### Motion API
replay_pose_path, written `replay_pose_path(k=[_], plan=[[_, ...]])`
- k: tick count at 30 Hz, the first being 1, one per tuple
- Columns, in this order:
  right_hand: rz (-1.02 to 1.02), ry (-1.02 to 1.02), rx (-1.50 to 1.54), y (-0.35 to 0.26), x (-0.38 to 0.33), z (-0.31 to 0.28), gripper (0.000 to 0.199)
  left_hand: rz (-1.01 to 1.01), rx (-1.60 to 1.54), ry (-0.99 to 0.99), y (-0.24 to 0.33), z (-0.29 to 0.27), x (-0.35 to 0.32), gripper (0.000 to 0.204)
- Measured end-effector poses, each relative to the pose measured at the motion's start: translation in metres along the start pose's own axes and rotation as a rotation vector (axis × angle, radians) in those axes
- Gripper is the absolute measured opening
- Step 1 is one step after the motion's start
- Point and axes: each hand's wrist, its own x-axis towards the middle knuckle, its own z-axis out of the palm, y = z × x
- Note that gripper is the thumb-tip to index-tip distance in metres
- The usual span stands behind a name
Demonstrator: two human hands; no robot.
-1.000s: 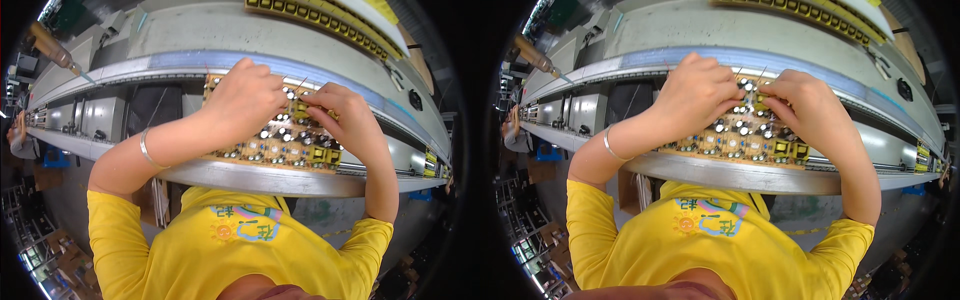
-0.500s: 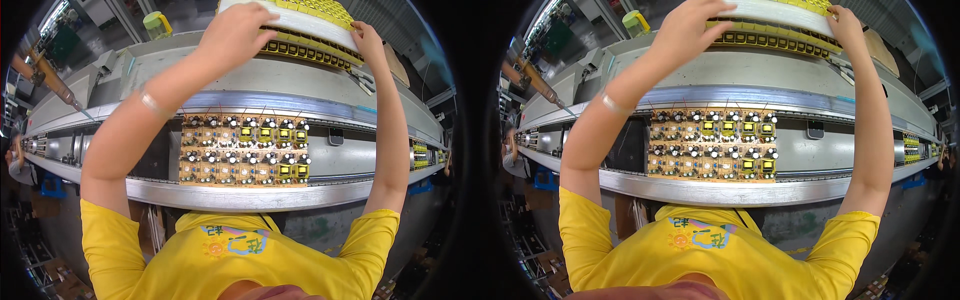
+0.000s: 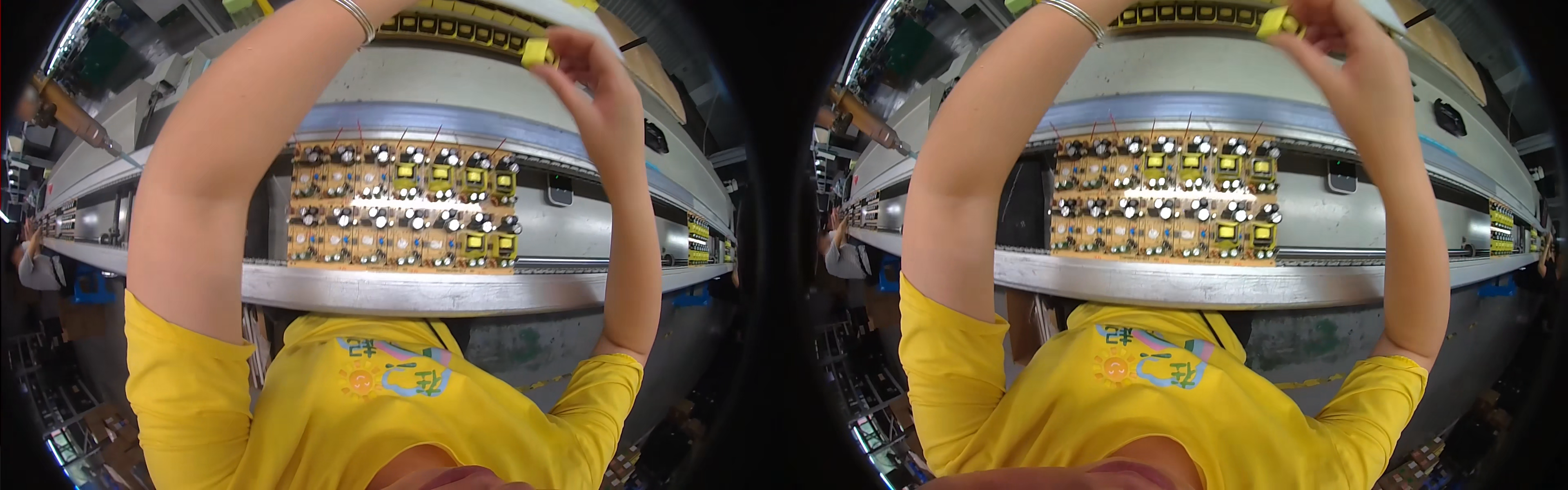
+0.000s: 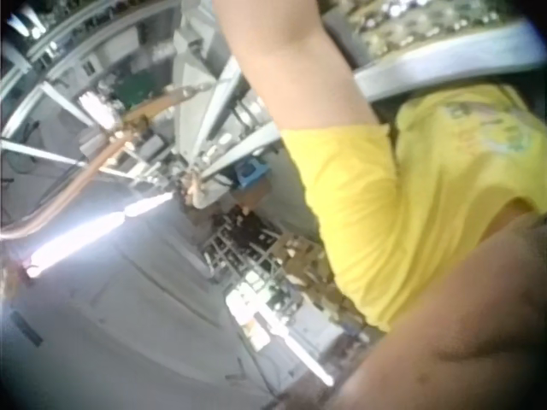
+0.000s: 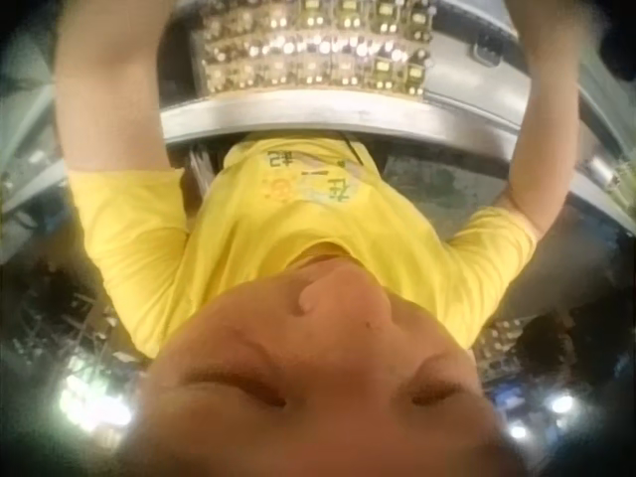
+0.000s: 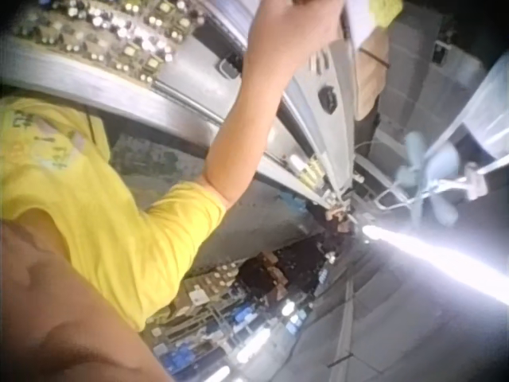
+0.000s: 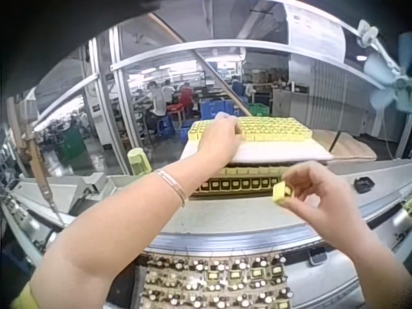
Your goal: Placing electronic components onto printed circuit boards on a moving assembly line conveyor.
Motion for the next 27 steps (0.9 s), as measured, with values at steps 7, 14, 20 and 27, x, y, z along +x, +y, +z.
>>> replay_pose_path(k=[7,14,20,27], plan=[[0.114,-0.319,0.282,-0.063,-0.099,0.025,0.027,-0.245,-0.506,-0.103,0.101,-0.128,-0.080,0.028],[0.119,-0.404,0.185,-0.058,-0.120,0.039,0.028,-0.014,-0.614,-0.423,0.109,-0.168,-0.204,0.025],[0.031,-0.423,0.022,-0.060,-0.125,0.042,0.027,-0.264,-0.526,-0.638,0.127,-0.185,-0.240,0.027],[-0.042,-0.457,-0.077,-0.071,-0.121,0.042,0.026,-0.072,-0.358,-0.605,0.133,-0.176,-0.245,0.022]])
